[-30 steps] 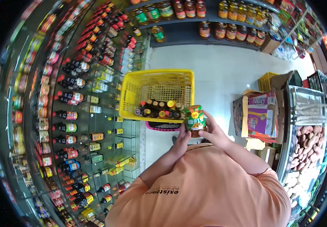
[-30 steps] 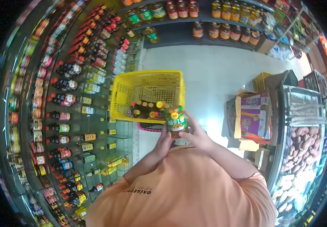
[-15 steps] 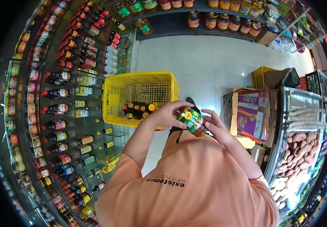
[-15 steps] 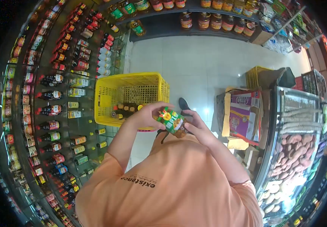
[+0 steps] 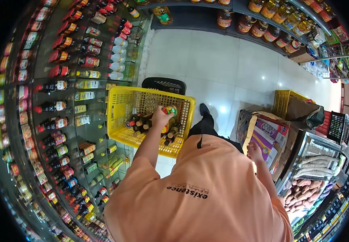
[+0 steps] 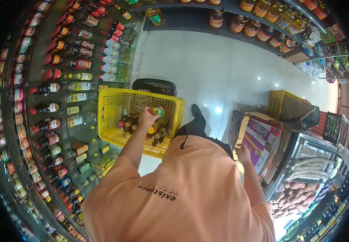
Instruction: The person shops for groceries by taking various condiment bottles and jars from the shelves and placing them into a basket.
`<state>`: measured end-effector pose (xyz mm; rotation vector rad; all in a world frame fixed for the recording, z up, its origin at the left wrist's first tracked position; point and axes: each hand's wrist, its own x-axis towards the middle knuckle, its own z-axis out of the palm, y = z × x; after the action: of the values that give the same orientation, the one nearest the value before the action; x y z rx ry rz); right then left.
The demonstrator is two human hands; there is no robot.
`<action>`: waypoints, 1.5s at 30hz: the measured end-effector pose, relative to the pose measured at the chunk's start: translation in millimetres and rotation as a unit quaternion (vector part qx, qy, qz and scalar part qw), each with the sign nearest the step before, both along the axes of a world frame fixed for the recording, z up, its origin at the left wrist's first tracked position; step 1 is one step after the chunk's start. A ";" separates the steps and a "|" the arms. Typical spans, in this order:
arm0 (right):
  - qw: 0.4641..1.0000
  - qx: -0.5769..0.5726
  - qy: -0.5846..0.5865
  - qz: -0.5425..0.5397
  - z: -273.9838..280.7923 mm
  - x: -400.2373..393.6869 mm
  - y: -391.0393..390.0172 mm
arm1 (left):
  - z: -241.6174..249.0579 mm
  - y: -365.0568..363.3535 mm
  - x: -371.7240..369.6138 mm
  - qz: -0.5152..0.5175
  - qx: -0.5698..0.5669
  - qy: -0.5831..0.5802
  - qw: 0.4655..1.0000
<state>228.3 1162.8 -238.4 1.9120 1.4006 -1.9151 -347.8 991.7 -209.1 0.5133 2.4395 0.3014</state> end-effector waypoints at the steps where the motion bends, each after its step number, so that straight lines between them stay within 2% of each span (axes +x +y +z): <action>1: 1.000 -0.006 -0.007 -0.001 -1.4 13.5 3.8 | -13.8 9.3 2.6 0.001 -0.048 -0.037 0.998; 4: 0.996 0.008 -0.077 -0.038 7.9 43.5 5.8 | -60.3 22.9 11.6 -0.025 -0.111 -0.065 0.991; 6: 0.993 -0.007 -0.109 -0.034 17.9 60.1 5.8 | -97.9 26.3 18.5 -0.057 -0.209 -0.024 0.976; 7: 0.992 -0.008 -0.119 -0.039 21.6 65.7 8.2 | -101.1 34.9 19.0 -0.063 -0.210 -0.033 0.975; 9: 0.989 -0.016 -0.138 -0.054 27.6 78.8 10.5 | -95.8 48.8 19.3 -0.068 -0.284 -0.085 0.953; 10: 0.987 -0.019 -0.149 -0.055 30.8 81.6 10.7 | -115.7 43.3 19.2 -0.115 -0.308 -0.085 0.940; 15: 0.990 0.012 -0.130 -0.046 48.5 48.3 33.8 | -157.4 36.7 21.8 -0.168 -0.331 -0.108 0.922; 17: 0.992 0.004 -0.128 -0.004 63.5 12.9 52.5 | -168.6 35.9 24.7 -0.184 -0.318 -0.034 0.930; 22: 0.992 0.032 -0.114 0.031 62.0 -23.9 82.3 | -153.9 41.0 22.2 -0.186 -0.301 -0.042 0.934; 25: 0.995 0.045 -0.063 0.064 61.1 -55.6 108.8 | -143.8 48.6 15.0 -0.188 -0.343 -0.084 0.917; 27: 0.989 0.017 -0.110 0.098 71.7 -78.4 122.8 | -137.5 42.6 18.5 -0.189 -0.314 -0.042 0.930; 28: 0.980 0.032 -0.132 0.146 69.7 -77.8 129.9 | -142.8 42.3 14.0 -0.138 -0.323 -0.124 0.928; 33: 0.965 0.144 -0.111 0.192 35.9 -67.6 173.2 | -119.8 35.7 5.8 -0.076 -0.265 -0.099 0.956; 35: 0.978 0.056 -0.158 0.126 37.4 -80.4 201.5 | -107.1 30.1 0.3 0.036 -0.121 -0.122 0.985; 36: 0.997 -0.076 -0.018 -0.005 -0.4 -46.0 225.8 | -80.2 33.3 -8.0 0.064 -0.075 -0.163 0.982; 37: 0.997 -0.078 -0.007 0.009 -0.6 -60.2 232.9 | -71.3 33.8 -13.8 0.079 -0.074 -0.151 0.983; 39: 0.989 -0.037 -0.097 0.101 4.3 -91.5 249.8 | -54.9 39.5 -23.0 0.232 -0.054 -0.190 0.952; 41: 0.987 -0.139 -0.045 0.065 -19.8 -96.2 288.3 | -158.0 -31.8 -9.7 0.125 -0.005 -0.080 0.989; 42: 0.908 0.045 0.050 0.414 -105.6 -54.2 314.0 | -157.7 -29.8 -9.5 0.334 0.141 -0.162 0.918; 43: 0.708 0.350 0.094 0.606 -188.2 -12.4 339.0 | -159.9 -27.7 -8.7 0.513 0.285 -0.232 0.776; 44: 0.739 0.311 0.086 0.591 -141.3 -61.2 355.7 | -167.9 -37.3 -6.1 0.524 0.298 -0.218 0.767; 45: 0.768 0.273 0.075 0.574 -99.8 -107.1 374.8 | -174.8 -48.2 -3.3 0.494 0.215 -0.190 0.821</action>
<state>121.2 1537.6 -338.2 0.5154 2.4925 -1.0594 -351.2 943.6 -383.9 -0.6585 2.0139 1.2602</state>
